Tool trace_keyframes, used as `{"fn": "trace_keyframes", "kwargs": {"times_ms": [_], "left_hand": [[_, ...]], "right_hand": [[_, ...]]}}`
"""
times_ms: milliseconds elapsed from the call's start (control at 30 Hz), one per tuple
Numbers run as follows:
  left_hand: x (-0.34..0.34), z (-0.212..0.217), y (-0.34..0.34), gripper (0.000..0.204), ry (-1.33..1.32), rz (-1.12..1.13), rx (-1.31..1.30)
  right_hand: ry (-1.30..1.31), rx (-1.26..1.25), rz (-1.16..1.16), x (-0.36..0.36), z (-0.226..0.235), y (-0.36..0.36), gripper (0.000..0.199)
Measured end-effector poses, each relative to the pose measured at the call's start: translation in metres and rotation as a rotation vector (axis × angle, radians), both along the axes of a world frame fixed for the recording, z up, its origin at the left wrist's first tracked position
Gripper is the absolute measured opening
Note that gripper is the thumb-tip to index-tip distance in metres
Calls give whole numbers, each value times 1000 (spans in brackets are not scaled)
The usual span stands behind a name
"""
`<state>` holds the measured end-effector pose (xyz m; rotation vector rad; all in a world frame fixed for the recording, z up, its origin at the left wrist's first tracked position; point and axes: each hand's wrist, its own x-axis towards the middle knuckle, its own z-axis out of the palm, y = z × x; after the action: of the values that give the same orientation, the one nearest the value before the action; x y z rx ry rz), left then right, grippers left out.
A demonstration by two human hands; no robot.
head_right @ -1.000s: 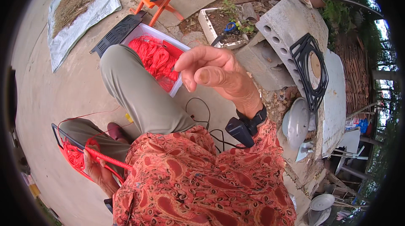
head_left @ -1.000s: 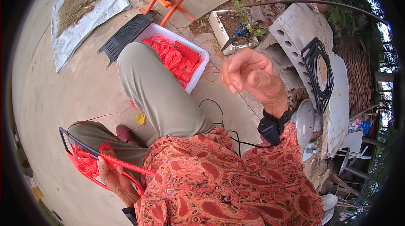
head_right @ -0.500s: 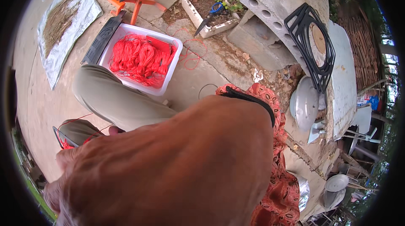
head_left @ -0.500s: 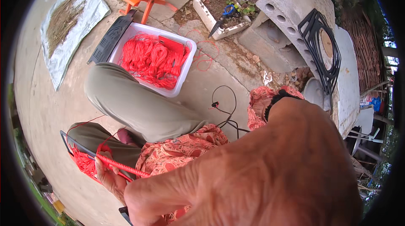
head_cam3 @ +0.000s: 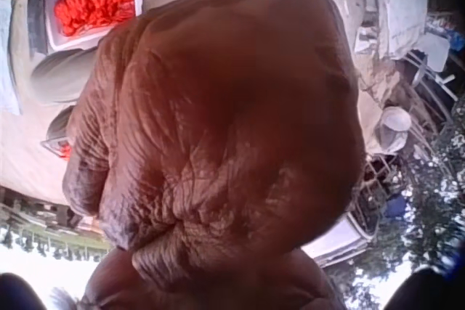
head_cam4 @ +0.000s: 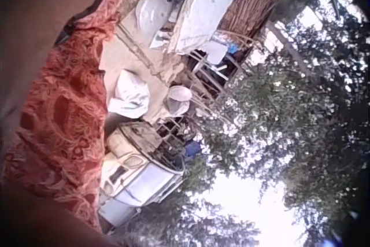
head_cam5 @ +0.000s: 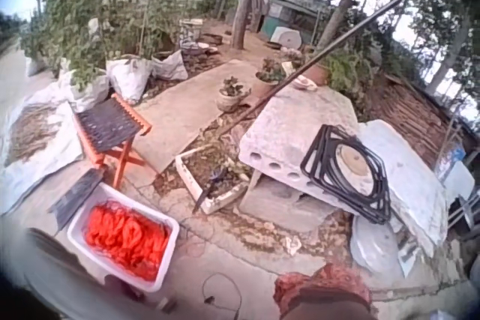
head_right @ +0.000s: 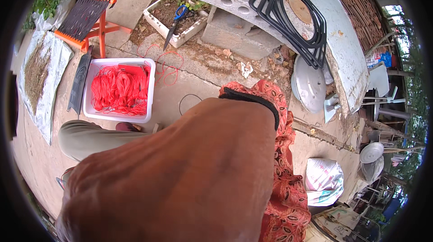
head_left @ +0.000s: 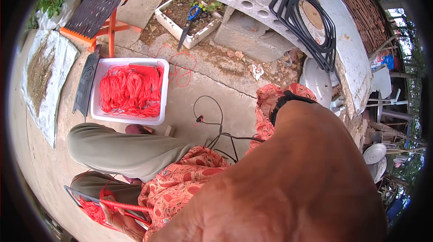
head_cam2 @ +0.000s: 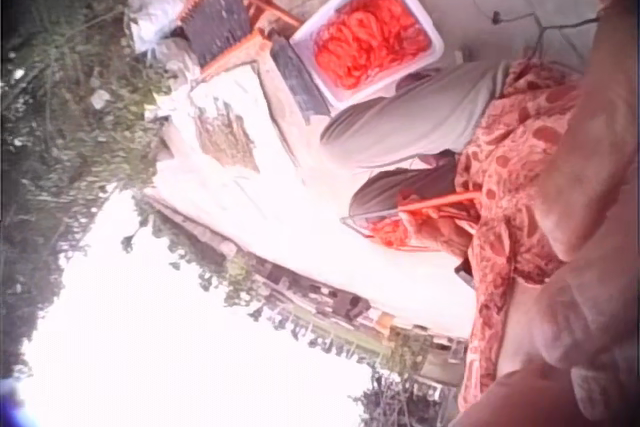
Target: Wrapping a red nylon cord around the handle and frame of a red plastic tool.
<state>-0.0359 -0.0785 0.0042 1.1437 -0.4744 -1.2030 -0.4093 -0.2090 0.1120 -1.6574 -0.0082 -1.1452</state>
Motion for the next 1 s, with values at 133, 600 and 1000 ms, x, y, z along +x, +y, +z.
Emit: {"fn": "trace_keyframes", "kwargs": {"times_ms": [133,600,1000], "left_hand": [[-7,3,1,33,-50,-48,-35],[53,-9,26,44,89,329,176],[42,-6,44,19,130,477,100]], "right_hand": [[3,-33,-11,-16,0,0,21],[1337,544,-1176,-143,-244,-7,54],[1013,485,-1045,-39,-222,-59,36]]}}
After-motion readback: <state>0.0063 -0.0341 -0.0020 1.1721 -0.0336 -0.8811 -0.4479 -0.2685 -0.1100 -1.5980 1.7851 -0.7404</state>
